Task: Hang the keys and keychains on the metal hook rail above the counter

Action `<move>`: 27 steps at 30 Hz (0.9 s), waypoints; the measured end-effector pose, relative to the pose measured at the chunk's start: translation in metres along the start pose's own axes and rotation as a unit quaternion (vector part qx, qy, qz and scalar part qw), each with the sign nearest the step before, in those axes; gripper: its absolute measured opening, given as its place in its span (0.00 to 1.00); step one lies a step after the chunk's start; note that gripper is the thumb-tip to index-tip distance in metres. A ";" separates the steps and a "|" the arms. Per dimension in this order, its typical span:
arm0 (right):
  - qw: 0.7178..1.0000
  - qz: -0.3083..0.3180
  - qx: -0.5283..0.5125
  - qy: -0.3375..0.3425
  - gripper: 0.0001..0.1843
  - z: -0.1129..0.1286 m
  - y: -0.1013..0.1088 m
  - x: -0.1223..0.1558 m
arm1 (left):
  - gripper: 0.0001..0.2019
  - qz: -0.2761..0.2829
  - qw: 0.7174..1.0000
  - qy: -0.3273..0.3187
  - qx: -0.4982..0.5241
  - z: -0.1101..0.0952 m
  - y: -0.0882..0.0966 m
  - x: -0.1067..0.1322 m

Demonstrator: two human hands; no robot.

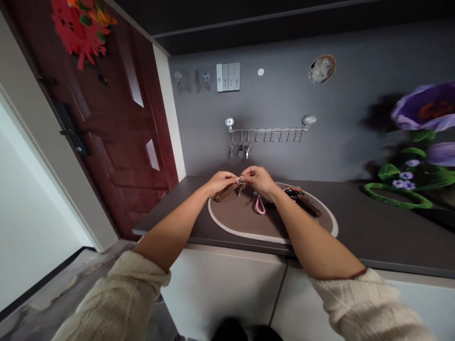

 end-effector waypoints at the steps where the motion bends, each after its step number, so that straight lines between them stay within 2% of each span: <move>1: 1.000 -0.005 0.004 0.002 0.13 0.000 0.000 0.000 | 0.14 -0.005 1.000 -0.003 -0.003 -0.001 0.000 0.000; 7: 0.999 -0.023 0.034 0.013 0.13 0.004 -0.002 0.000 | 0.09 -0.032 0.999 -0.027 -0.018 -0.003 0.000 -0.001; 11: 0.999 -0.042 0.013 0.023 0.13 0.005 -0.001 -0.001 | 0.07 -0.069 0.997 -0.044 -0.011 -0.001 0.004 -0.005; 18: 0.996 -0.048 -0.074 -0.009 0.14 0.005 -0.005 0.000 | 0.14 -0.112 0.989 -0.068 0.066 -0.002 0.009 -0.009; 23: 0.993 -0.057 -0.105 -0.017 0.15 0.008 -0.005 0.002 | 0.15 -0.132 0.980 -0.095 0.111 0.001 0.009 -0.013; 27: 0.993 -0.069 -0.100 -0.011 0.16 0.010 -0.004 0.001 | 0.16 -0.137 0.979 -0.103 0.110 0.001 0.006 -0.014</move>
Point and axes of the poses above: each hand's wrist, its own x-axis away from the middle knuckle, its own y-axis out of the back of the hand, z = x × y, the point moved 4 cm from there along -x, towards the middle knuckle, and after that the axes turned 3 degrees about x, right-handed, at the moved point
